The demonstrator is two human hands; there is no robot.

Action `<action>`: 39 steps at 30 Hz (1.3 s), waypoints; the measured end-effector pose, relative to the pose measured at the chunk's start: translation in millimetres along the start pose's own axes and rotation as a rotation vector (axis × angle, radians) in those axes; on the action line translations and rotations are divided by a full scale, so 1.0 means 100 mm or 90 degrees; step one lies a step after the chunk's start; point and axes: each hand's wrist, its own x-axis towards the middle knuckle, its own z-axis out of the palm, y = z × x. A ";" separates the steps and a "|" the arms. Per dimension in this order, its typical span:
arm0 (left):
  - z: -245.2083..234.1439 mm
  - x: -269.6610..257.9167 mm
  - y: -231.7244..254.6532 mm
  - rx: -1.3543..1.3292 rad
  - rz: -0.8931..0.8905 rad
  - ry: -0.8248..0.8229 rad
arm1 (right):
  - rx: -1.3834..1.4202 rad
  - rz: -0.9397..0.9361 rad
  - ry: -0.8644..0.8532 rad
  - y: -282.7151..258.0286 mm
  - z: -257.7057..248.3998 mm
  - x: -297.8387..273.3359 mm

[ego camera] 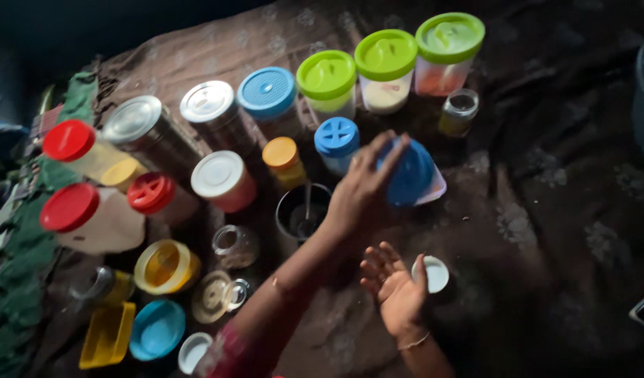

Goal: The person sits on a cloth-covered floor and systematically closes various plastic and glass containers with different colored lids. They pick up each container, align and screw on the lid, then place it back among the others.

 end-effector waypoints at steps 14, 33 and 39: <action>1.25 0.82 -1.23 0.135 -0.265 -0.119 | -0.028 0.040 0.156 0.06 0.09 0.10; 2.34 1.23 -1.10 0.296 0.100 -0.037 | -0.014 0.020 0.149 0.03 0.24 0.03; 2.56 1.06 -1.26 0.270 0.120 -0.144 | -0.018 0.027 0.157 0.01 0.29 0.04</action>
